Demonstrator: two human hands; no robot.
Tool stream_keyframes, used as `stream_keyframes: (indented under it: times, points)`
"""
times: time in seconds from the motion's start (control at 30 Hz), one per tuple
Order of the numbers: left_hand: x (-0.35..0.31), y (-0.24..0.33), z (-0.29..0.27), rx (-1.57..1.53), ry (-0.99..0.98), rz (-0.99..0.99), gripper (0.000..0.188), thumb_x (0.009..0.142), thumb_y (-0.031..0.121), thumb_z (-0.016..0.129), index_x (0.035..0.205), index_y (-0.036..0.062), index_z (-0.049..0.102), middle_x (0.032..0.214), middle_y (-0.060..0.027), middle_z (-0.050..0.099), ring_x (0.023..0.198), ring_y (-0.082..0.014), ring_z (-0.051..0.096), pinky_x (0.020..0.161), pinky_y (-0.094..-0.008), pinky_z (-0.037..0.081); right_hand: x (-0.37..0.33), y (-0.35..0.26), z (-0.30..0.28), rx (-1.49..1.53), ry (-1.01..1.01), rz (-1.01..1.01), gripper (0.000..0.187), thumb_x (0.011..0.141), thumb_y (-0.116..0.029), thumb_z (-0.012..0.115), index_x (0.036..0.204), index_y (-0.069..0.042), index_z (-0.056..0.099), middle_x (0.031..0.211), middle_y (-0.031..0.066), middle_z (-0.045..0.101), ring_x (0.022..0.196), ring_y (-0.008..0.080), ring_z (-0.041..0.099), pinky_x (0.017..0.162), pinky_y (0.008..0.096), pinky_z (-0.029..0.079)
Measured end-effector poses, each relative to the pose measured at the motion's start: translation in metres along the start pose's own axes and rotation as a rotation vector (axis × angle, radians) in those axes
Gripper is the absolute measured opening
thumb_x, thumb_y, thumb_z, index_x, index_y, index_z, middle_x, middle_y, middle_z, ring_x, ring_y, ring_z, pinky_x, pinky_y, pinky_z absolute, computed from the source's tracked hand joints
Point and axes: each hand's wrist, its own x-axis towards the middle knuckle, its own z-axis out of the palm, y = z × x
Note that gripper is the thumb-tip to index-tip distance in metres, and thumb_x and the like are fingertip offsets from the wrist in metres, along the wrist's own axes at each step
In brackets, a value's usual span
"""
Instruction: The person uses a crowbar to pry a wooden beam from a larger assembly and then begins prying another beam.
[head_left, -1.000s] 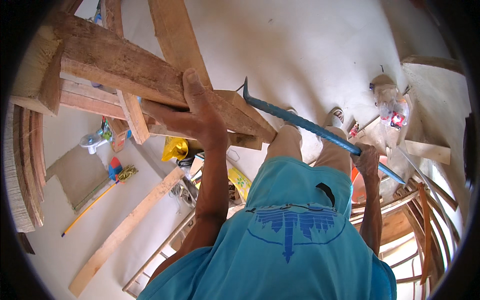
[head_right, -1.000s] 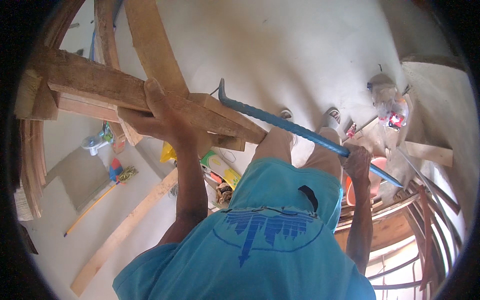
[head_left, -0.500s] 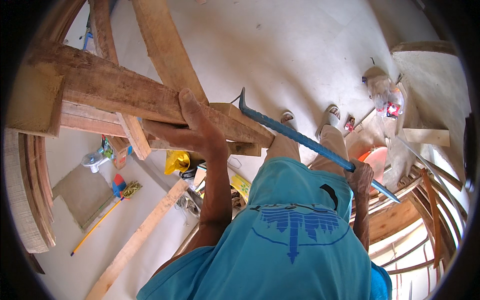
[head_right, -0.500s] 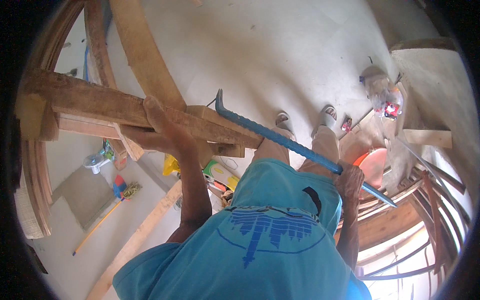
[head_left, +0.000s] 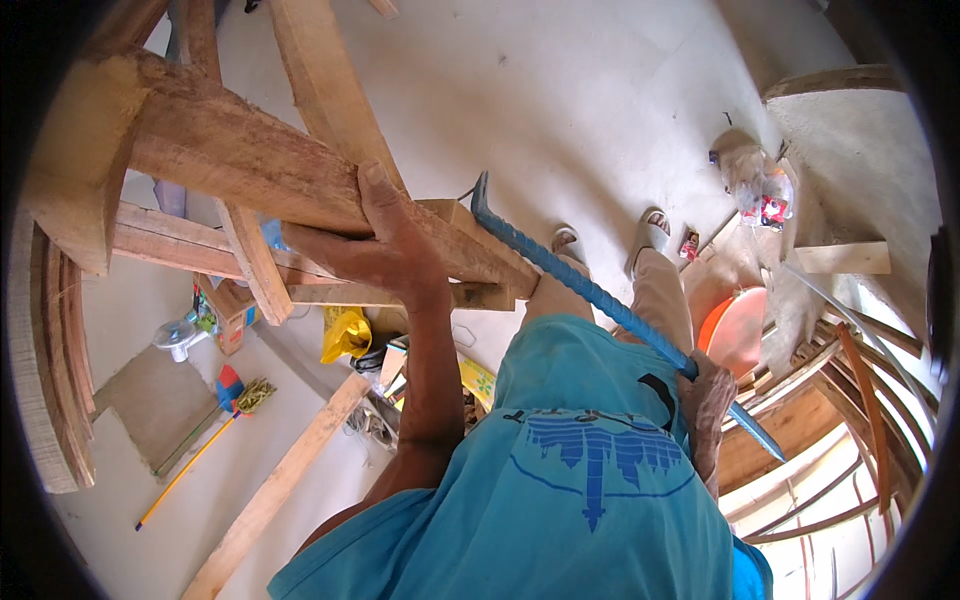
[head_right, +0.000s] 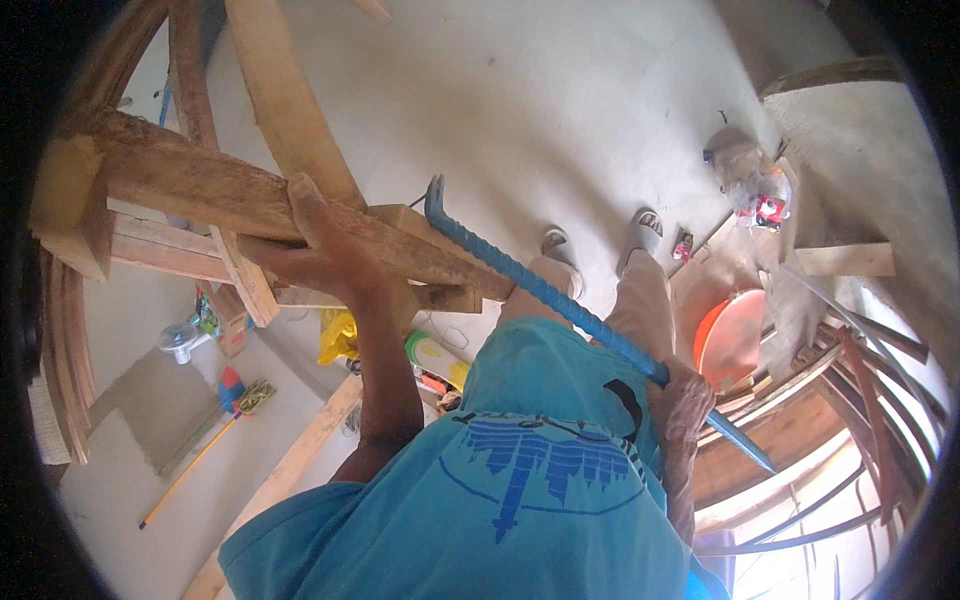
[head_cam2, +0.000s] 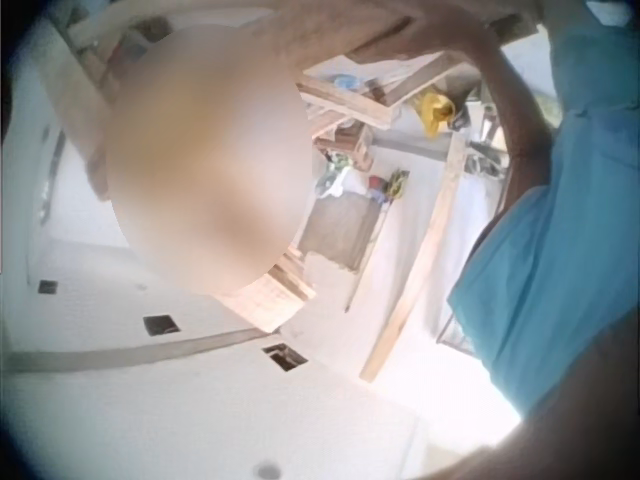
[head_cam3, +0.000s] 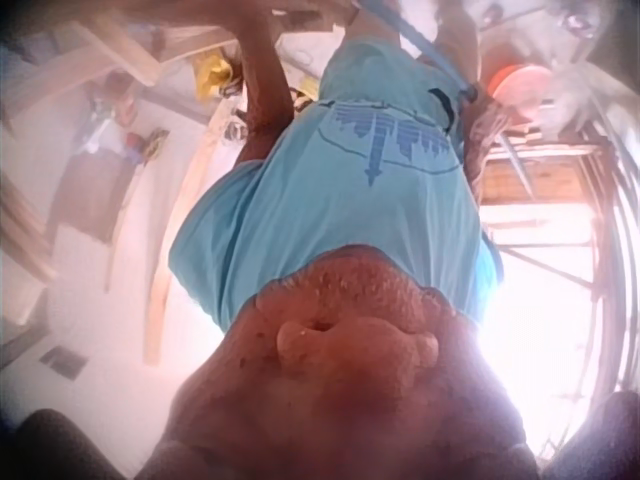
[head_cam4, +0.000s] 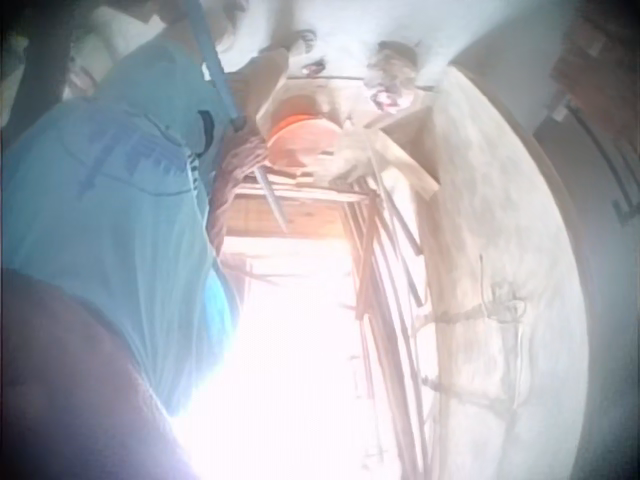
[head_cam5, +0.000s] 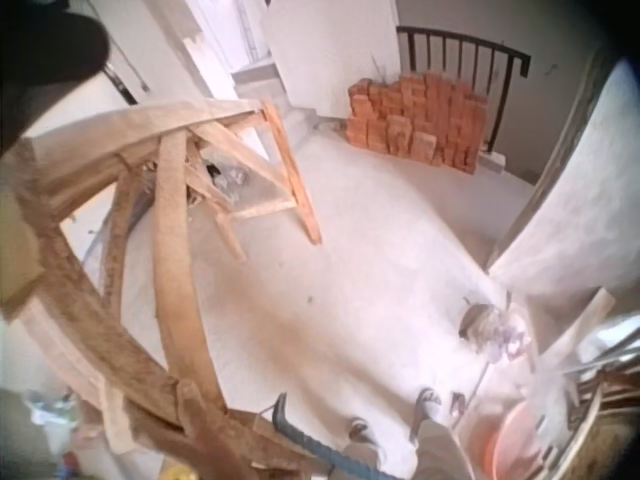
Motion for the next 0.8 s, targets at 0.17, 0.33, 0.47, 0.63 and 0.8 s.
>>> stream_keyframes:
  times: [0.17,0.33,0.47,0.63,0.8]
  points:
    - [-0.005,-0.005,-0.002,0.025,-0.038,0.014,0.068,0.087,0.031,0.07,0.132,-0.0042,0.033,0.116,-0.0224,0.05,0.107,-0.031,0.064,0.079,-0.0346,0.064,0.011,0.008,0.007,0.095,-0.002,-0.1,0.011,0.073,-0.015,0.07,0.075,-0.007,0.063,0.067,0.0186,0.061,0.067,0.0413,0.062,0.062,0.0487,0.048]
    - [-0.003,-0.003,-0.002,0.016,-0.032,0.022,0.073,0.085,0.032,0.071,0.135,-0.0042,0.031,0.116,-0.0221,0.05,0.109,-0.0308,0.062,0.085,-0.0352,0.062,0.05,0.03,0.0,0.167,-0.017,-0.295,0.01,0.075,-0.015,0.068,0.076,-0.006,0.062,0.066,0.0192,0.059,0.063,0.0412,0.06,0.058,0.0467,0.046]
    - [-0.005,-0.002,-0.003,-0.025,-0.039,-0.035,0.078,0.085,0.033,0.07,0.139,-0.0034,0.027,0.12,-0.0226,0.046,0.115,-0.0313,0.057,0.093,-0.0359,0.058,0.07,0.033,-0.021,0.102,-0.046,-0.367,0.009,0.077,-0.018,0.067,0.077,-0.009,0.065,0.067,0.0185,0.06,0.063,0.0406,0.06,0.057,0.0467,0.047]
    - [-0.006,-0.001,-0.007,-0.075,-0.066,-0.065,0.082,0.084,0.033,0.072,0.141,-0.0034,0.024,0.123,-0.0221,0.042,0.118,-0.0305,0.054,0.092,-0.0353,0.058,0.114,0.034,-0.038,0.039,0.032,-0.538,0.01,0.078,-0.016,0.065,0.073,-0.008,0.061,0.066,0.0182,0.059,0.064,0.0408,0.06,0.059,0.0472,0.047]
    - [-0.005,-0.002,-0.008,-0.141,-0.076,-0.036,0.08,0.085,0.034,0.072,0.138,-0.0041,0.027,0.121,-0.0206,0.042,0.117,-0.0292,0.053,0.09,-0.0357,0.058,0.175,0.028,-0.062,-0.057,-0.049,-0.624,0.006,0.076,-0.013,0.065,0.077,-0.008,0.063,0.068,0.0193,0.061,0.067,0.041,0.063,0.062,0.0478,0.05]
